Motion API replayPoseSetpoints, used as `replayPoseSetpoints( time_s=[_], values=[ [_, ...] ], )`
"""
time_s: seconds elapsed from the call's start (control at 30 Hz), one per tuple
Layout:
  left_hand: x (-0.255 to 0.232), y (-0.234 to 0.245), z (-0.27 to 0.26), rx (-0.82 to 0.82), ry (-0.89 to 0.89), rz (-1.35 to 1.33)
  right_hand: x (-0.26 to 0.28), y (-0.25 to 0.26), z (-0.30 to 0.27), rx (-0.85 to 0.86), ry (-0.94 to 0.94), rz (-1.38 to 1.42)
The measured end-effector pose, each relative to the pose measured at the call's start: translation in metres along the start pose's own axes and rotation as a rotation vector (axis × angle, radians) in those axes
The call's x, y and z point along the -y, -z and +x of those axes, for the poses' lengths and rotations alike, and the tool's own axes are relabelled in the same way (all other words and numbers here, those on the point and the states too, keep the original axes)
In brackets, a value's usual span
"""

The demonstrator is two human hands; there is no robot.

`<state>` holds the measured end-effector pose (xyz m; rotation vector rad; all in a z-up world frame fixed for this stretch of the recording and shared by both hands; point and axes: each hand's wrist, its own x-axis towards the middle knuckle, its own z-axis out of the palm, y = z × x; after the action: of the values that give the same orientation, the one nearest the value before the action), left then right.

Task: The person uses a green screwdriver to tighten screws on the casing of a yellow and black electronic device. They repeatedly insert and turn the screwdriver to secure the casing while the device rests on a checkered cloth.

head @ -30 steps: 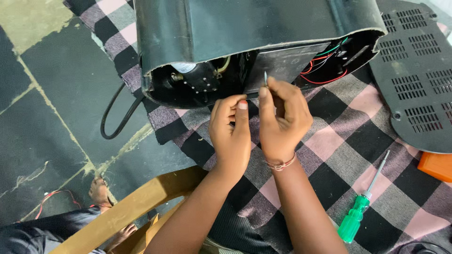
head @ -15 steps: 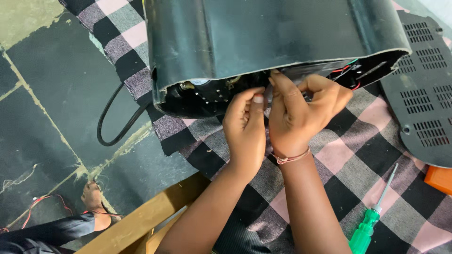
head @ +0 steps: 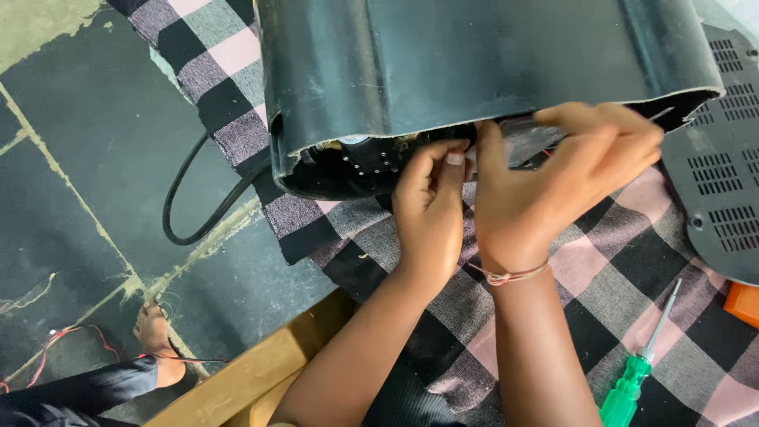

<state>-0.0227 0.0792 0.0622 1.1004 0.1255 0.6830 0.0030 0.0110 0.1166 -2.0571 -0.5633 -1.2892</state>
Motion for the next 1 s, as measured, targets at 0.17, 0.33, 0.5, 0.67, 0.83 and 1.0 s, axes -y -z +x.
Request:
replayPoseSetpoints(
  time_s=[0.17,0.33,0.5,0.67,0.83,1.0],
  values=[
    [-0.003,-0.001,0.004,0.03,-0.019,0.078,-0.002,0.009,0.008,0.064,0.012,-0.036],
    [-0.008,-0.006,0.012,-0.018,-0.172,0.171,-0.002,0.019,0.019,0.148,0.074,-0.108],
    [-0.002,-0.009,0.011,-0.017,-0.33,0.269,-0.001,0.019,0.018,0.131,0.052,-0.068],
    [0.021,-0.004,0.005,0.125,-0.215,0.049,0.003,0.01,0.005,0.123,-0.106,0.072],
    [0.033,0.01,0.005,0.176,-0.302,0.205,-0.003,0.018,0.011,0.167,0.005,-0.16],
    [0.036,0.012,0.004,0.22,-0.284,0.312,-0.007,0.02,0.012,0.152,0.067,-0.191]
  ],
)
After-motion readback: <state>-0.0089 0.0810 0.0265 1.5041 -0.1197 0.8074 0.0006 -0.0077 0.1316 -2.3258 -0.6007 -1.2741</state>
